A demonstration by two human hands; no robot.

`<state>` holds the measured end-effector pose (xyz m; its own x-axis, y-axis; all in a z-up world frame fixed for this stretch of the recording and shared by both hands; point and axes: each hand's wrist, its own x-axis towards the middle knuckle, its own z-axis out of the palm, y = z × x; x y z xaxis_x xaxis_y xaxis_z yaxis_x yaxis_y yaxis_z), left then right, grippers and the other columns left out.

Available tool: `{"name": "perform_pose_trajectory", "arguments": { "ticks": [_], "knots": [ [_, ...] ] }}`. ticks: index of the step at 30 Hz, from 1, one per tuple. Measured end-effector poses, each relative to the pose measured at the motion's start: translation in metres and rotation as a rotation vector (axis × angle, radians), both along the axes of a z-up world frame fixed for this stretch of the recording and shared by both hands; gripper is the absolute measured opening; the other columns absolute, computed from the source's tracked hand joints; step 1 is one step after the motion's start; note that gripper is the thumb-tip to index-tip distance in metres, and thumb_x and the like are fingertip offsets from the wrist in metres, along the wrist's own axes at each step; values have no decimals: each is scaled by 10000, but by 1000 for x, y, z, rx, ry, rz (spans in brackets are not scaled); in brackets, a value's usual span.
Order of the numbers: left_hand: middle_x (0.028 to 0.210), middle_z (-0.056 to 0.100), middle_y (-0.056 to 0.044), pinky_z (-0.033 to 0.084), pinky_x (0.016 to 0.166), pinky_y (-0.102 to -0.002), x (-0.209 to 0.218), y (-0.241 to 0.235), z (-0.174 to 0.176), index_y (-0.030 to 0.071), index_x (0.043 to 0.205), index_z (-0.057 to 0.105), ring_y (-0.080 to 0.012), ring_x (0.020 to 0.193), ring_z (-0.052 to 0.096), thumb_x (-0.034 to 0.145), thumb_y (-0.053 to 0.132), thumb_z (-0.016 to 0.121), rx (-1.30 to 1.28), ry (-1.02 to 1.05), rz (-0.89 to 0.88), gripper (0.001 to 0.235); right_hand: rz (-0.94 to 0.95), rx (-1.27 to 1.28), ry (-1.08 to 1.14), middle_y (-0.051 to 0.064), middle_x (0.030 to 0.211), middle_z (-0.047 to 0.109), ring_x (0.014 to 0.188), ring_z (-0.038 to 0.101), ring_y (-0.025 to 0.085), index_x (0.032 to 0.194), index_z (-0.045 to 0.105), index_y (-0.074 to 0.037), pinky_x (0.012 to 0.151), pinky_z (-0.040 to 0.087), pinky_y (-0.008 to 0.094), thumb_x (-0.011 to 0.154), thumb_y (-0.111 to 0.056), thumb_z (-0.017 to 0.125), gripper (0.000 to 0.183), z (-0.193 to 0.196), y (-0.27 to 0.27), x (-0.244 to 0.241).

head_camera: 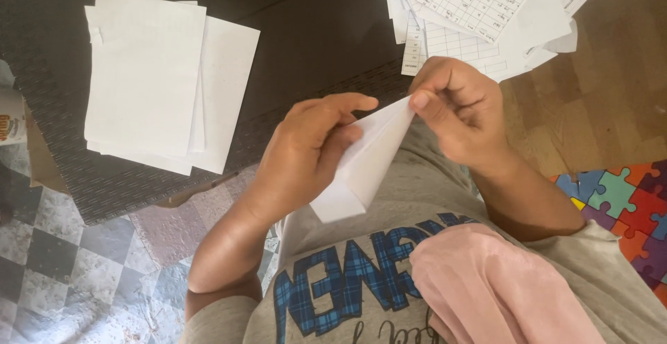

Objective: The person folds a white sheet of paper into a narrow strip by hand on a dark table. They repeat the folding sequence on additional sheets, pressing creases and stacking the finished strips.

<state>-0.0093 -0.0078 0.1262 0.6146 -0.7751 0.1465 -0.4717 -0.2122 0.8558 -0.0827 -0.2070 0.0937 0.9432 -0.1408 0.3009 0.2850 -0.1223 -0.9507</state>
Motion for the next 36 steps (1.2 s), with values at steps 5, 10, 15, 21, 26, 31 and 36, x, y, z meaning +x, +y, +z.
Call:
{"name": "perform_pose_trajectory", "arguments": {
  "ticks": [5, 10, 15, 21, 26, 31, 36],
  "knots": [
    [964, 599, -22, 388, 600, -235, 5, 3, 20, 93, 1030, 536, -122, 741, 532, 870, 608, 238, -15, 224, -56, 616, -125, -133, -38, 56, 739, 497, 655, 438, 140, 820, 458, -49, 593, 356, 237, 970, -83, 481, 155, 6, 5, 0],
    [934, 611, -64, 445, 647, -271, 0, -3, 18, 90, 789, 512, -180, 791, 573, 811, 298, 648, -74, 102, -31, 250, -187, -127, -27, 78, 744, 487, 651, 431, 146, 813, 445, -32, 585, 341, 247, 970, -104, 493, 179, 6, 8, 0],
    [820, 637, -64, 451, 550, -241, -4, -2, 7, 52, 783, 553, -161, 698, 595, 889, 133, 584, -69, 22, 63, 136, 27, 170, 121, 82, 878, 609, 746, 579, 135, 984, 518, -19, 631, 485, 212, 955, -224, 504, 207, 7, 6, -1],
    [655, 664, -87, 505, 519, -242, -1, -9, 7, 44, 693, 624, -180, 576, 645, 805, 29, 650, -123, 121, 140, 116, -16, 109, 34, 23, 519, 406, 488, 321, 59, 823, 590, 85, 459, 341, 170, 886, -10, 575, 116, 4, 14, 6],
    [658, 665, -111, 543, 587, -289, -1, -11, 7, 24, 707, 623, -217, 621, 679, 780, 23, 676, -138, 155, 193, 91, -83, 32, 0, 37, 478, 425, 448, 324, 52, 787, 594, 63, 444, 334, 165, 895, -21, 591, 136, -1, 10, 5],
    [660, 658, -124, 545, 626, -316, 6, -8, -3, 10, 745, 593, -209, 653, 676, 747, 4, 717, -169, 202, 247, 124, -125, 18, -10, 55, 461, 447, 431, 321, 50, 771, 600, 66, 421, 328, 180, 891, -13, 603, 143, -2, 9, 9],
    [692, 647, -94, 524, 713, -312, 17, -7, -10, 57, 954, 544, -200, 696, 661, 742, 15, 730, -171, 243, 258, 285, -126, -55, 15, 52, 438, 432, 391, 334, 58, 813, 628, 47, 408, 321, 176, 895, -8, 631, 99, -14, 6, 22]
  ]
}}
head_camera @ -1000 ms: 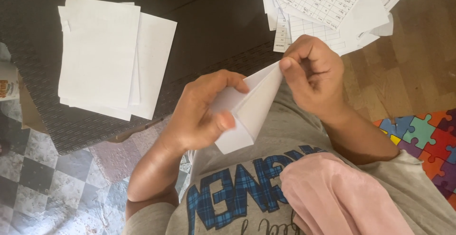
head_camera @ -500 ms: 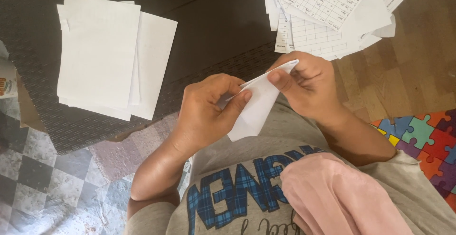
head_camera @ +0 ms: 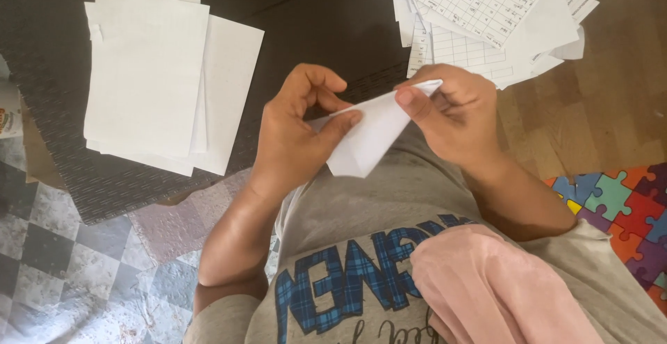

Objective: The person folds a white sheet of paper into a narrow strip by hand on a dark table. They repeat the folding sequence on additional sheets, pressing creases and stacking the finished strips.

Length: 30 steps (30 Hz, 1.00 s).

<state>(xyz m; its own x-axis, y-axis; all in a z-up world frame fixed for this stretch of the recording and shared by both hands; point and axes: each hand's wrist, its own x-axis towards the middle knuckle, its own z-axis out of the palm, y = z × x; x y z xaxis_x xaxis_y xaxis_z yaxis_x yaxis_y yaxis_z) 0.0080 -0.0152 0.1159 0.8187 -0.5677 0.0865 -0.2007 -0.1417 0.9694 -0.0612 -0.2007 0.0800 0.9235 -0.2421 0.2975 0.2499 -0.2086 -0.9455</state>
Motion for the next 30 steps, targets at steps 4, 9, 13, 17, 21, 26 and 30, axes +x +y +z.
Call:
{"name": "perform_pose_trajectory", "arguments": {
  "ticks": [4, 9, 13, 17, 21, 26, 30],
  "knots": [
    [684, 646, -91, 521, 699, -303, 23, -4, -12, 77, 961, 535, -224, 701, 675, 741, -12, 713, 70, -150, 2, 296, -57, -95, 38, 47, 404, 435, 349, 368, 72, 862, 658, 25, 385, 296, 170, 894, -37, 685, 75, -12, -4, 15],
    [655, 605, 70, 431, 638, -221, 65, -12, -43, 159, 898, 517, -58, 605, 500, 740, 44, 657, 343, 21, 10, 240, 38, -909, 18, 248, 1425, 300, 1344, 317, 413, 1338, 353, 64, 1070, 264, 660, 995, -114, 411, 392, -18, 13, 14],
    [652, 609, 51, 435, 606, -239, 77, -20, -64, 157, 877, 505, -78, 580, 508, 754, 57, 647, 396, 17, -13, 212, 416, -1187, 368, 140, 1516, 1, 1397, -16, 257, 1442, 122, -19, 1100, -27, 539, 975, -444, 194, 635, -64, 30, 15],
    [658, 606, 41, 456, 616, -251, 77, -21, -72, 147, 858, 519, -99, 610, 559, 766, 38, 629, 464, 14, 10, 180, 298, -1213, 172, 226, 1492, 160, 1387, 153, 379, 1442, 299, -149, 1077, 148, 609, 860, -444, 604, 720, -87, 34, 10],
    [685, 619, 14, 482, 655, -272, 77, -22, -80, 130, 906, 515, -131, 654, 602, 760, 15, 638, 455, -43, 19, 223, 306, -1314, 123, 264, 1471, 218, 1365, 214, 417, 1446, 320, -221, 1065, 177, 619, 800, -575, 579, 781, -86, 31, 12],
    [692, 636, 16, 479, 675, -275, 78, -22, -78, 119, 896, 542, -135, 681, 614, 767, 10, 619, 470, -24, 18, 186, 343, -1350, 98, 263, 1450, 253, 1320, 306, 427, 1421, 354, -233, 1041, 250, 590, 746, -689, 537, 835, -79, 24, 19],
    [695, 654, 13, 496, 661, -251, 80, -19, -83, 98, 882, 583, -124, 650, 623, 761, -4, 618, 431, -72, -3, 162, 484, -1194, 170, 181, 1494, 176, 1364, 207, 359, 1431, 305, -200, 1039, 151, 647, 837, -721, 252, 792, -78, 8, 29]
  ]
}}
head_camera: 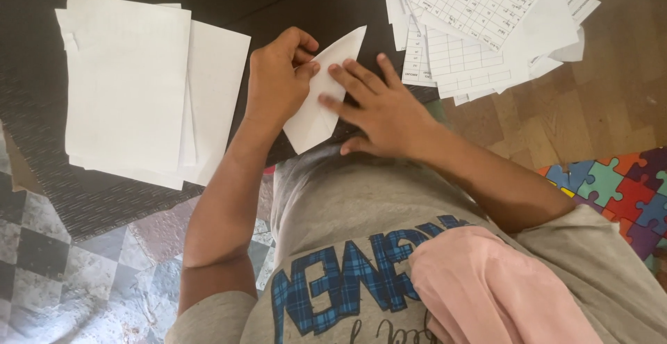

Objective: The person folds a white sheet of paper into a narrow strip by hand on a dark table. They repeat the folding sequence on additional sheets, pressing creases and stacking the finished strips.

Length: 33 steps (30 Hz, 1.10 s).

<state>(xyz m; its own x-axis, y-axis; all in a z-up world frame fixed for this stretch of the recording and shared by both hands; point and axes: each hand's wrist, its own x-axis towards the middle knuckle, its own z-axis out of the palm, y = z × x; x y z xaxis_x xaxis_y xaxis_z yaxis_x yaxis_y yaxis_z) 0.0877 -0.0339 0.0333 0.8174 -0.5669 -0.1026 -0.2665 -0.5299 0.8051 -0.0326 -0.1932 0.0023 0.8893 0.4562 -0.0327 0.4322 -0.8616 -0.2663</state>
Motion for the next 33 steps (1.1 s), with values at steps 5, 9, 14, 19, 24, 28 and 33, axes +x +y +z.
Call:
{"name": "perform_pose_trajectory", "arguments": {
  "ticks": [5, 9, 14, 19, 24, 28, 33],
  "knots": [
    [756, 671, -24, 507, 687, -263, 1, 1, -9, 79, 884, 614, -153, 704, 647, 755, -27, 614, -3, -89, -29, 167, -52, -32, -40, 146, 1523, 100, 1400, 84, 347, 1450, 227, -9, 1083, 111, 605, 821, -727, 335, 960, -7, -2, 3],
    [791, 688, -40, 528, 702, -252, 4, 3, -12, 54, 923, 631, -159, 736, 667, 786, -22, 618, -9, -111, -64, 157, -64, -112, -34, 144, 1530, 29, 1407, 15, 333, 1469, 169, -12, 1093, 98, 597, 795, -755, 362, 1021, -7, 1, 3],
    [777, 659, -31, 499, 682, -299, 1, 3, -18, 76, 911, 600, -184, 738, 622, 778, -26, 619, 26, -178, -63, 169, -38, -69, -25, 196, 1514, 92, 1396, 101, 379, 1467, 211, -85, 1071, 118, 628, 806, -740, 353, 941, -8, 2, 6],
    [759, 630, -27, 455, 626, -347, 0, 4, -23, 72, 912, 589, -230, 699, 550, 799, -40, 568, 63, -288, -112, 161, -4, -61, 23, 176, 1517, 68, 1377, 83, 421, 1467, 238, -171, 1060, 125, 632, 801, -745, 333, 885, -3, -5, 14],
    [739, 642, -29, 433, 616, -378, 5, 8, -30, 60, 898, 604, -260, 641, 531, 778, -83, 596, -16, -380, -179, 187, -4, 1, 26, 168, 1516, 163, 1402, 108, 335, 1448, 214, -28, 1073, 107, 614, 860, -624, 355, 849, -2, -16, 19],
    [854, 695, -12, 439, 660, -344, 22, 13, -23, 50, 906, 661, -218, 632, 548, 811, -41, 639, -96, -378, -324, 133, -21, 16, -110, 188, 1492, 237, 1384, 237, 341, 1415, 347, -7, 1072, 222, 598, 878, -464, 589, 746, 0, -21, 24],
    [746, 623, 63, 316, 884, -348, 21, 15, -22, 125, 890, 648, -132, 734, 481, 816, -27, 669, -105, -327, -348, 170, -357, 397, -134, 66, 866, 560, 788, 525, 255, 1099, 661, -40, 595, 464, 357, 844, -181, 733, 301, 0, -15, 38]
  ]
}}
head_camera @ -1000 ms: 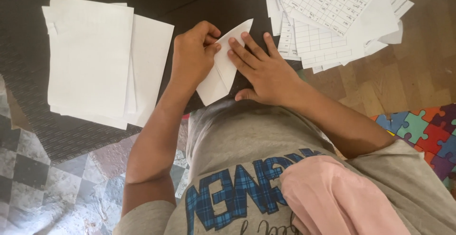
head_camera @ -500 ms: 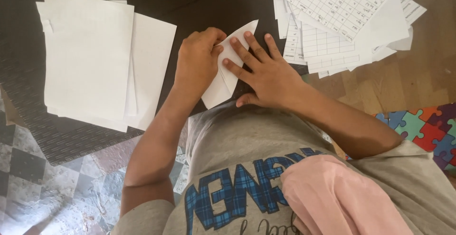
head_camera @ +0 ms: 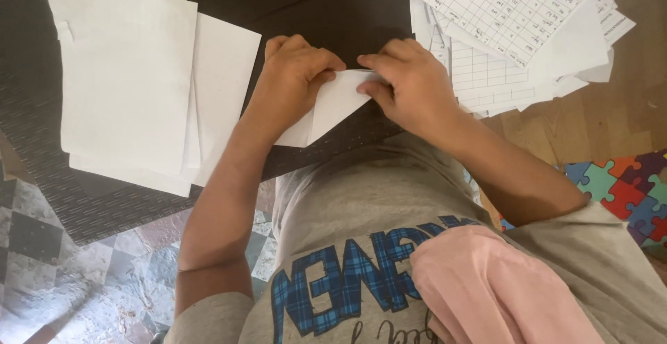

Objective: The person folds a white sheet of paper into a narrow strip by hand on a dark table. They repeat the folding sequence on additional sheets, pressing creases and stacking the finished strips.

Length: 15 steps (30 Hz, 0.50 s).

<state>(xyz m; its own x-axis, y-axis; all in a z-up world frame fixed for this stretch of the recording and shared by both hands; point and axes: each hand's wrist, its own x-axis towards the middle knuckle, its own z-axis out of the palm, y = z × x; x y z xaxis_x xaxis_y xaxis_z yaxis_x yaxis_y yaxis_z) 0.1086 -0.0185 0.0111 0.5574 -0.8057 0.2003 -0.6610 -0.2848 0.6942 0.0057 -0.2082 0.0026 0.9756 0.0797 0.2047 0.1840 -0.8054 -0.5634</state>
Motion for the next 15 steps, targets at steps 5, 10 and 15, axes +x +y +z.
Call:
{"name": "perform_pose_trajectory", "arguments": {
  "ticks": [5, 10, 15],
  "knots": [
    [698, 602, 84, 321, 859, -355, -8, 0, -13, 141, 864, 635, -147, 722, 470, 824, -18, 655, -31, -205, 82, 165, -30, 33, 52, 7, 713, 501, 662, 523, 193, 843, 689, -103, 532, 426, 321, 851, -136, 722, 48, -6, 2, 12],
    [684, 589, 78, 332, 822, -347, -19, -5, -15, 145, 842, 621, -171, 740, 496, 780, -49, 617, 3, -408, 168, 204, -38, 73, 51, -19, 673, 485, 594, 493, 143, 765, 675, -111, 465, 379, 281, 846, -119, 740, 104, -7, 1, 14],
    [944, 642, 33, 349, 927, -452, -41, -9, -7, 132, 1011, 655, -199, 906, 521, 767, 334, 770, 133, -379, 295, 337, -41, 71, -14, -17, 642, 428, 554, 458, 147, 706, 643, -111, 417, 322, 282, 842, -82, 722, 160, -11, 3, 14]
  ]
}}
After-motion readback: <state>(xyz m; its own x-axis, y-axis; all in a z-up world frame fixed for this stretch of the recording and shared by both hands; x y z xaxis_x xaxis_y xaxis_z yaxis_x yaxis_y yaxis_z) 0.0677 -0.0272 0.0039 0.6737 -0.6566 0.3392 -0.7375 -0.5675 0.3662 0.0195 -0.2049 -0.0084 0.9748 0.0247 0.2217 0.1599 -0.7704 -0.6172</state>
